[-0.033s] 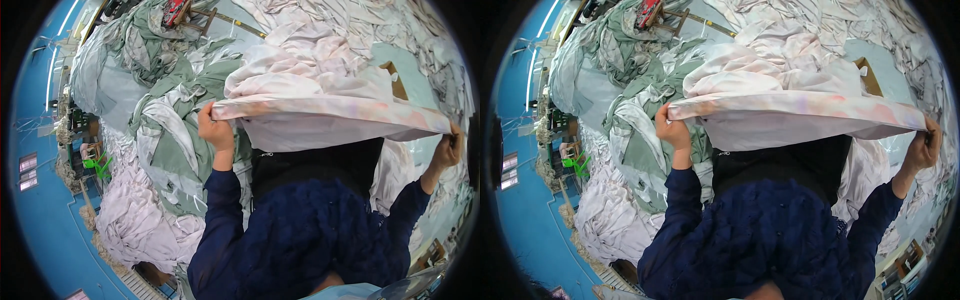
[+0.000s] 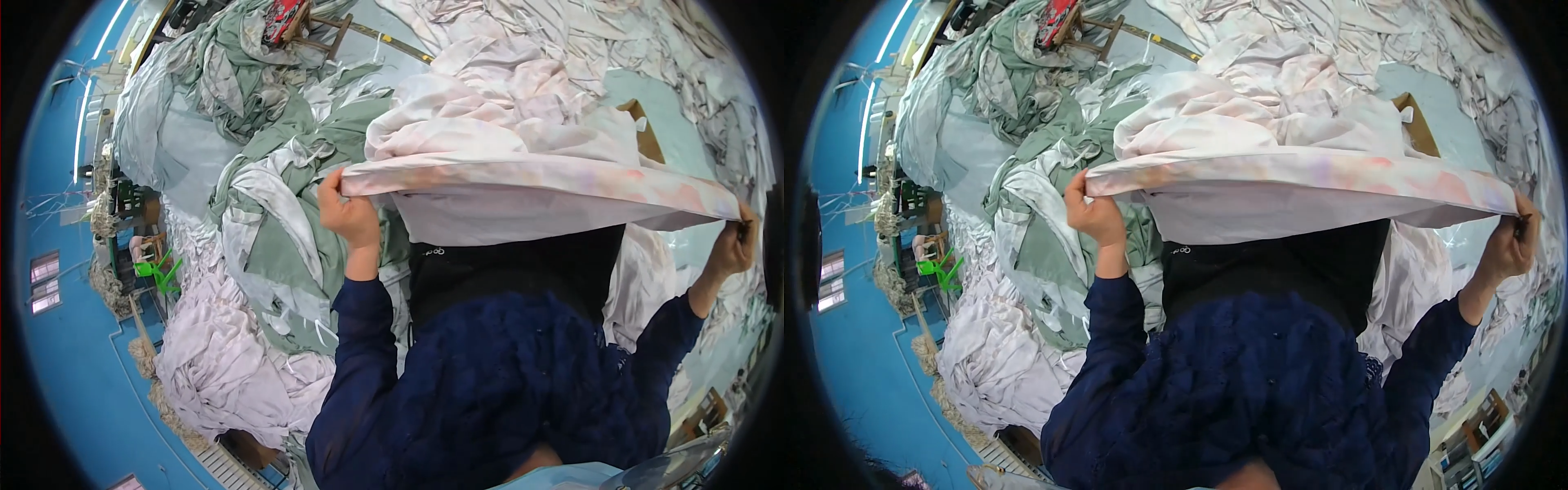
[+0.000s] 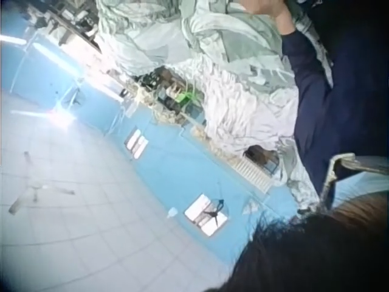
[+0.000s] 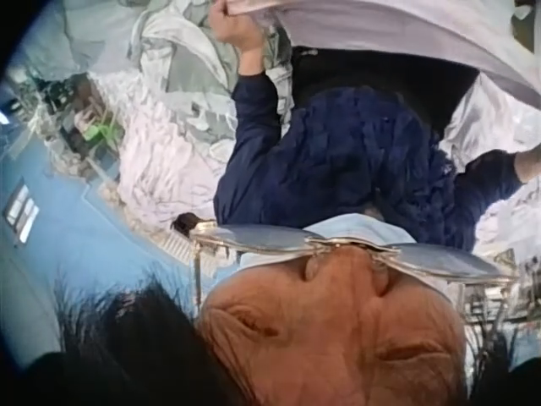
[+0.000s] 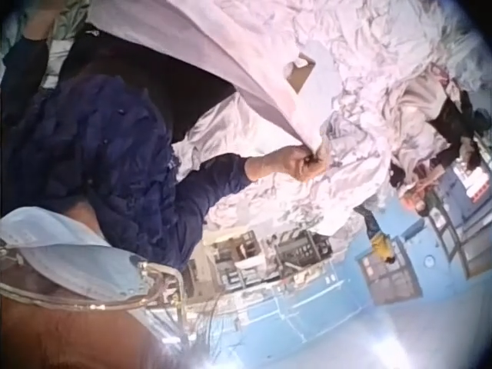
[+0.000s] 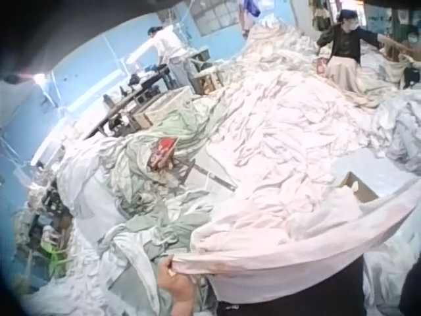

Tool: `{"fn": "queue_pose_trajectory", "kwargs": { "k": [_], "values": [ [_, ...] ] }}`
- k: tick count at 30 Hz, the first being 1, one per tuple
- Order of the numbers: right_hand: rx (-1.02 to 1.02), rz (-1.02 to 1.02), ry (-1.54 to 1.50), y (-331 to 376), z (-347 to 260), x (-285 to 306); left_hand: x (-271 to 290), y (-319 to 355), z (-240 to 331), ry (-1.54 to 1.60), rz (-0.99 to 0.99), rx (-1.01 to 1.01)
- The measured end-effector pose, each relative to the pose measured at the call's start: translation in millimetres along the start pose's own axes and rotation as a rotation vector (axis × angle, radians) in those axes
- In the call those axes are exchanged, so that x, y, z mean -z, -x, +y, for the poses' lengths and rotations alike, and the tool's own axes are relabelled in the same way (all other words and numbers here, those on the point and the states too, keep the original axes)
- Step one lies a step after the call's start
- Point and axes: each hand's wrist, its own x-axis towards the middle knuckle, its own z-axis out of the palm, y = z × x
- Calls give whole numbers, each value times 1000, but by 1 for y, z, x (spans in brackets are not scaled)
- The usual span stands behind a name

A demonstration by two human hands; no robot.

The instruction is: Use tweezers to remove loose threads and debris from pillowcases in a textile factory.

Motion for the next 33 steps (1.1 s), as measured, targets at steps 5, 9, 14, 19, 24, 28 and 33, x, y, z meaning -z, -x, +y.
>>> {"fn": "queue_pose_trajectory", "kwargs": {
  "k": [5, 9, 14, 19, 24, 28, 33],
  "values": [
    [-228, 165, -296, 1, 65, 36, 1, -12, 0, -50, 91, 55],
    [-500, 179, -203, 34, 191, 51, -12, -12, 8, 61, -6, -77],
    [-541, 15, 17, 67, 189, 11, 5, 21, 31, 264, -262, 51],
    [-613, -7, 18, 70, 195, -2, 3, 37, 42, 163, -439, -199],
    [-639, 135, -298, 63, 204, 3, -17, 33, 29, 68, -460, -170],
    [-661, 140, -343, 62, 210, 15, -34, 27, 3, 58, -439, -131],
    [-687, 140, -282, 61, 202, 31, -25, 13, -19, 237, -351, 22]
  ]
}}
